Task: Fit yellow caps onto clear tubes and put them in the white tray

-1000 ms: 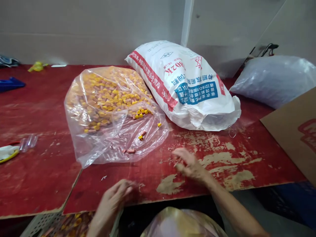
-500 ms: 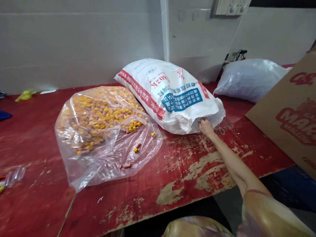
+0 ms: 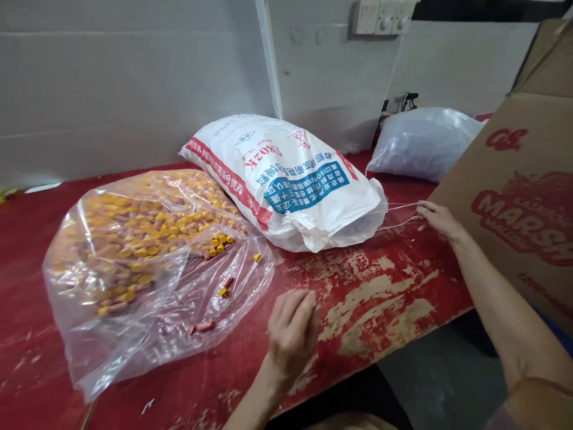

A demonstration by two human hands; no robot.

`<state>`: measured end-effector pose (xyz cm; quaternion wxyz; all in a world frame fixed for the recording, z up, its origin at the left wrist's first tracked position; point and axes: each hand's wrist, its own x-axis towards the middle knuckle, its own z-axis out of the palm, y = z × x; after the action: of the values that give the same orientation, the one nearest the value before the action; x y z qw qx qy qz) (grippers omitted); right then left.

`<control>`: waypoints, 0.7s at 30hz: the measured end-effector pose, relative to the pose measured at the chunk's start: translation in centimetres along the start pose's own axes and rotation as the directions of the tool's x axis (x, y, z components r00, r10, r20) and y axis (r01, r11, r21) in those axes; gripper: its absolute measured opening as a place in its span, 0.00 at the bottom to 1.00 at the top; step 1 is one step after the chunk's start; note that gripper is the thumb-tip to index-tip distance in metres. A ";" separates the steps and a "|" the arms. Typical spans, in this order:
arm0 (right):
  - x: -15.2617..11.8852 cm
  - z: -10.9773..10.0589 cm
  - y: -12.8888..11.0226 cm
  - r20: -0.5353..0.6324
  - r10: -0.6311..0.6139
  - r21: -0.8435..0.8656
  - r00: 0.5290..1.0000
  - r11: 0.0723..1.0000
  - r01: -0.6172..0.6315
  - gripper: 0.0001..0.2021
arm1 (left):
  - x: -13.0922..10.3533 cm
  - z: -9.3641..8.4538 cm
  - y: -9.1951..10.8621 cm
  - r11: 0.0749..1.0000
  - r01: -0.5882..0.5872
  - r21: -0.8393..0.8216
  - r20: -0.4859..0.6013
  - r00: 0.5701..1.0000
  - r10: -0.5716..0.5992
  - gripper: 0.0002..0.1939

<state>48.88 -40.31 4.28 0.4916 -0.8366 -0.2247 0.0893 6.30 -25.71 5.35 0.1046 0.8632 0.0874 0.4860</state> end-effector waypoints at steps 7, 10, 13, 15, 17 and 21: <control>3.1 1.4 -1.2 0.115 0.023 0.364 0.993 0.929 -0.064 0.22 | 9.7 14.3 -1.4 0.956 -0.004 0.292 0.351 0.931 -0.104 0.21; 3.0 3.6 -1.0 0.076 -0.023 0.494 0.997 0.869 -0.018 0.28 | 11.1 19.5 -3.6 0.863 0.033 0.504 0.414 0.868 -0.275 0.29; 2.5 5.3 -0.5 0.007 -0.067 0.560 0.998 0.827 0.052 0.28 | 11.9 22.0 -5.3 0.845 -0.047 0.533 0.483 0.837 -0.258 0.20; 2.4 5.4 0.2 -0.038 -0.070 0.551 0.997 0.831 0.079 0.28 | 12.7 22.3 -6.4 0.876 -0.052 0.479 0.541 0.804 -0.247 0.14; 2.4 4.4 1.4 -0.066 -0.024 0.522 0.998 0.851 0.055 0.26 | 13.7 22.0 -7.3 0.900 0.047 0.434 0.529 0.795 -0.296 0.14; 1.2 1.3 4.3 0.074 0.107 0.416 0.992 0.900 -0.128 0.20 | 15.5 21.9 -7.7 0.898 0.234 0.372 0.439 0.809 -0.392 0.10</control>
<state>50.73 -40.51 -0.01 0.6480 -0.7208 -0.1615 0.1854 32.63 -16.47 5.01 0.0708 0.9383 0.2726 0.2006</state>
